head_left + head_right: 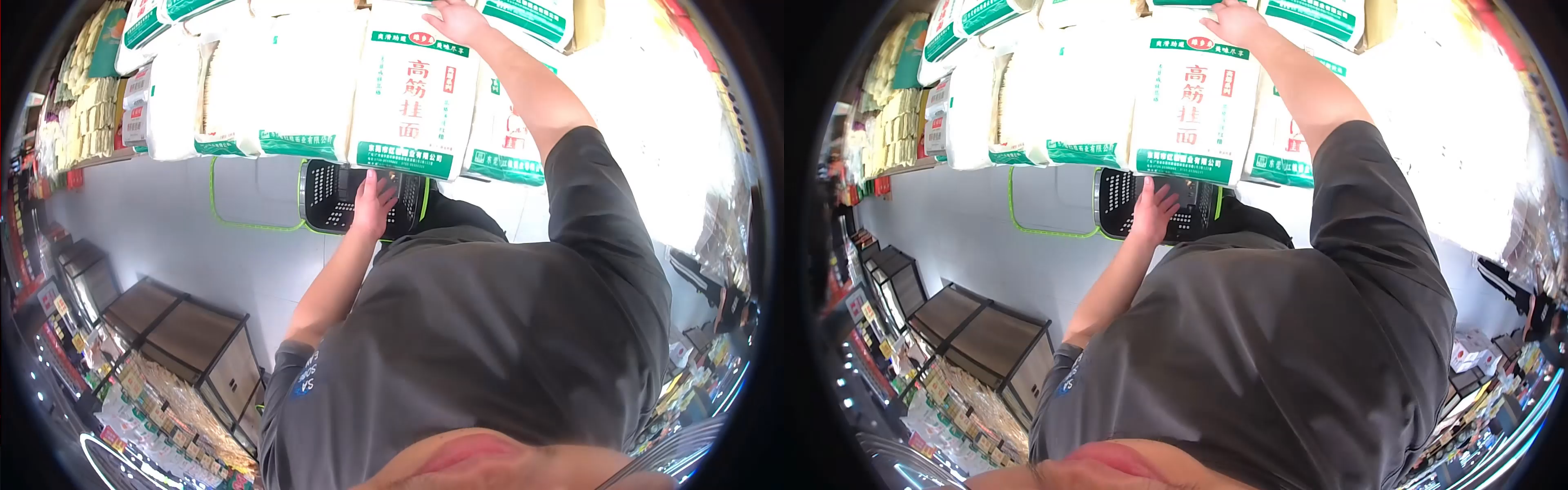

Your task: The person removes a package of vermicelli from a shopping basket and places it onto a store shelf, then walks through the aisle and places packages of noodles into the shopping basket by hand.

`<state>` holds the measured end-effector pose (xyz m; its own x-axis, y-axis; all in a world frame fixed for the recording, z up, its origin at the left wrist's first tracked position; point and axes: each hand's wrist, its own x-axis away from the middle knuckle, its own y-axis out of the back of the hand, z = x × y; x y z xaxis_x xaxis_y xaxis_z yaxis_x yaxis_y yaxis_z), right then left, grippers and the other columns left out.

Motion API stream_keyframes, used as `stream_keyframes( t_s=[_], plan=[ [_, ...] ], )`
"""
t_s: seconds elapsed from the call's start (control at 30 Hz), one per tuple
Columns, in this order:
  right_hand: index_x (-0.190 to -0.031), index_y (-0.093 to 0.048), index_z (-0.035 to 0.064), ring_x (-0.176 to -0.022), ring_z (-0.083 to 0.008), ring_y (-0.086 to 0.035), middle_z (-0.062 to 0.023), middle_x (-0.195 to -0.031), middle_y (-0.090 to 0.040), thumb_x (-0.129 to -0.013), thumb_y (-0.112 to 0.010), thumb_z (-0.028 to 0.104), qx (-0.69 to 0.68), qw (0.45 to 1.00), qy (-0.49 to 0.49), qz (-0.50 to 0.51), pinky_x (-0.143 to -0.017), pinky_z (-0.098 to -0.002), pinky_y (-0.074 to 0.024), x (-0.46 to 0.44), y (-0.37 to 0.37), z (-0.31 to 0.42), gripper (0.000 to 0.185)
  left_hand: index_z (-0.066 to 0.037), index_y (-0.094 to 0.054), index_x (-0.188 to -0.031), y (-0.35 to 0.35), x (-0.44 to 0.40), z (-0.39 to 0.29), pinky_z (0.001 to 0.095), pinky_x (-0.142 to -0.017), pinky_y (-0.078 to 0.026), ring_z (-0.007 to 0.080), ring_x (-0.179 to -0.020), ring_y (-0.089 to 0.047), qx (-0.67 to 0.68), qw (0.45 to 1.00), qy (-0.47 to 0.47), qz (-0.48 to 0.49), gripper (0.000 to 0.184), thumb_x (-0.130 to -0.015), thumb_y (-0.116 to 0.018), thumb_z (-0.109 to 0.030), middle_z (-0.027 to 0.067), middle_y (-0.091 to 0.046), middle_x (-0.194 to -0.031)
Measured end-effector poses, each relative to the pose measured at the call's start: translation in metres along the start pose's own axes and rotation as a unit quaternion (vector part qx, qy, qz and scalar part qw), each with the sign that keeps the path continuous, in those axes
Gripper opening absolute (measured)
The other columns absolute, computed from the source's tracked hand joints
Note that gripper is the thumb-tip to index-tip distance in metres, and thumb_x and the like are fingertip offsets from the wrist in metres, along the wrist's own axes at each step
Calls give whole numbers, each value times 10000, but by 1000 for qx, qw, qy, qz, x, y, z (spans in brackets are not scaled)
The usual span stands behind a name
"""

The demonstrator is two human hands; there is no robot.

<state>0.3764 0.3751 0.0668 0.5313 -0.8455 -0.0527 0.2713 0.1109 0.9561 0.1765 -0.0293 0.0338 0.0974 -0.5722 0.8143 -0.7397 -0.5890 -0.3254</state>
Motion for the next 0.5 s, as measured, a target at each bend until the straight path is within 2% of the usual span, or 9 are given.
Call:
stream_keyframes(
  t_s=[0.03,0.17,0.2,0.3,0.33,0.5],
  plan=[
    [-1111,-649,-4,-1055,-406,-588,-247,-1063,-638,-927,-521,411,-19,1000,-6,-2,-923,-467,-481,-5,-5,-1,472,-39,-90,-1546,-7,-5,-1,536,-1127,-323,444,-1393,-344,2,1000,0,0,950,-932,-558,-593,246,-254,-1560],
    [-1128,-643,0,-1081,-382,-589,-235,-1110,-637,-939,-462,490,76,996,-19,45,-957,-472,-451,-24,-1,12,555,-34,-107,-1545,-33,-22,-7,534,-1148,-292,436,-1405,-316,51,998,-3,-36,949,-928,-572,-585,250,-223,-1567],
    [-1145,-635,2,-1103,-373,-578,-229,-1133,-628,-941,-453,493,74,997,-19,31,-971,-470,-438,-22,-8,15,561,-42,-187,-1530,-38,-22,-7,527,-1147,-295,387,-1384,-361,50,998,0,-46,857,-952,-552,-558,208,-302,-1543],
    [-1192,-605,9,-1159,-348,-540,-210,-1191,-598,-940,-438,489,59,998,-34,-5,-1007,-465,-403,-17,-18,18,567,-60,-281,-1499,-55,-19,-6,515,-1146,-299,325,-1365,-397,64,997,-41,-6,733,-983,-519,-523,150,-384,-1506],
    [-1205,-594,11,-1172,-340,-526,-202,-1203,-585,-937,-441,479,42,998,-46,-9,-1016,-464,-394,-13,-19,20,561,-77,-344,-1468,-57,-23,-3,508,-1144,-300,286,-1356,-413,81,996,-42,-16,644,-1003,-494,-496,107,-448,-1463],
    [-1235,-560,22,-1174,-330,-499,-176,-1213,-550,-899,-469,437,5,995,-96,7,-1036,-473,-364,-3,-7,35,542,-70,-376,-1453,-52,-36,6,508,-1131,-315,281,-1329,-445,69,995,-66,-27,627,-999,-513,-479,107,-476,-1440]
  ],
)
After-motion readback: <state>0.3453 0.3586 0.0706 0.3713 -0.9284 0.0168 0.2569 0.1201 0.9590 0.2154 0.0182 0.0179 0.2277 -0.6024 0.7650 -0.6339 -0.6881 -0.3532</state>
